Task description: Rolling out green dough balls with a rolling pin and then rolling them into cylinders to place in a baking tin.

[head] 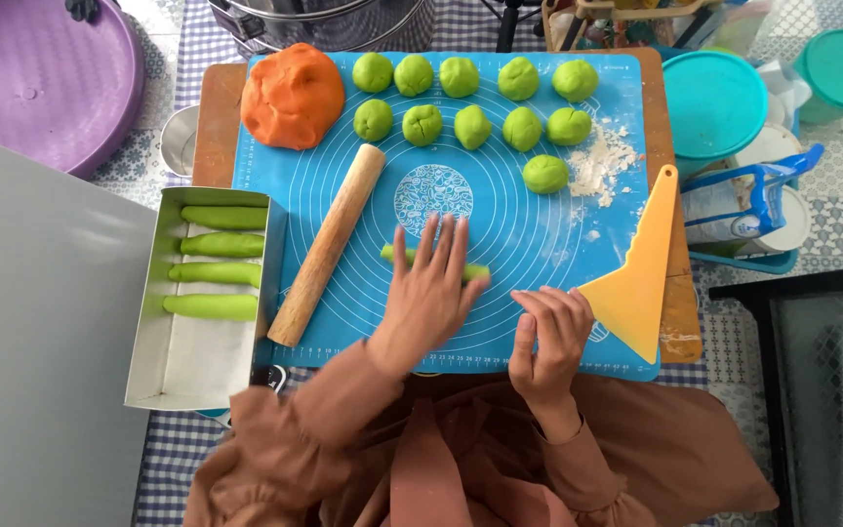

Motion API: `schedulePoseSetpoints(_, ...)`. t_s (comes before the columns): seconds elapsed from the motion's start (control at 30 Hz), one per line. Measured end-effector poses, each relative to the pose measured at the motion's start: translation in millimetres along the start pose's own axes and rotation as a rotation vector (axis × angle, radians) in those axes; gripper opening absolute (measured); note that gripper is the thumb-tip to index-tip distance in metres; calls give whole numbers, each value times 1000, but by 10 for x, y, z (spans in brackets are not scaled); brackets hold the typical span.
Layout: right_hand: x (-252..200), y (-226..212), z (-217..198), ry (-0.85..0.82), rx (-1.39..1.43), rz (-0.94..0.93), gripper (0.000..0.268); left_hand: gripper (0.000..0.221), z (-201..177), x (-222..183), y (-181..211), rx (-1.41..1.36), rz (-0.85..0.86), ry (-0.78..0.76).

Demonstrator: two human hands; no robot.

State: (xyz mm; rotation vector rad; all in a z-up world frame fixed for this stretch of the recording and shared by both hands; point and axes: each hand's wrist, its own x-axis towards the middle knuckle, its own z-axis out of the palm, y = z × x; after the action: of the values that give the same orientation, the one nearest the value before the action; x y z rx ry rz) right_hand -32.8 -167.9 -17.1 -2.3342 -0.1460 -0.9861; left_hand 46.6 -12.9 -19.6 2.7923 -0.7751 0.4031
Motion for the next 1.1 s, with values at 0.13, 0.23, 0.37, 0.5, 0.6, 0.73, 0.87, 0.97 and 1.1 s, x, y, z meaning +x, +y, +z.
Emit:
schedulePoseSetpoints(0.13, 12, -27, -6, 7, -13, -11, 33, 73, -522, -591, 167, 122, 48, -118)
schedulePoseSetpoints(0.23, 61, -128, -85, -90, -22, 26, 27, 67, -811, -898, 163, -55, 72, -181)
schedulePoseSetpoints(0.37, 68, -131, -80, -94, -32, 13, 25, 59, -1116, -849, 40, -235, 100, -197)
schedulePoseSetpoints(0.5, 58, -134, -81, -108, -38, 13, 24, 64, -1096, -795, -111, -208, -44, -17)
schedulePoseSetpoints(0.6, 6, 18, 10, -88, -21, -84, 22, 71, -919, -910, -361, -78, -126, 50)
schedulePoseSetpoints(0.73, 42, -13, -14, -216, 6, -146, 27, 54, -837, -988, -415, -96, -214, 34)
schedulePoseSetpoints(0.87, 43, 27, -13, -314, 72, -244, 46, 47, -725, -967, -363, -198, -144, 23)
schedulePoseSetpoints(0.97, 13, 58, -25, -352, 121, -263, 49, 40, -710, -900, -337, -248, -93, 30)
schedulePoseSetpoints(1.1, 22, 34, -30, -392, 98, -281, 46, 39, -647, -776, -334, -240, -124, 26)
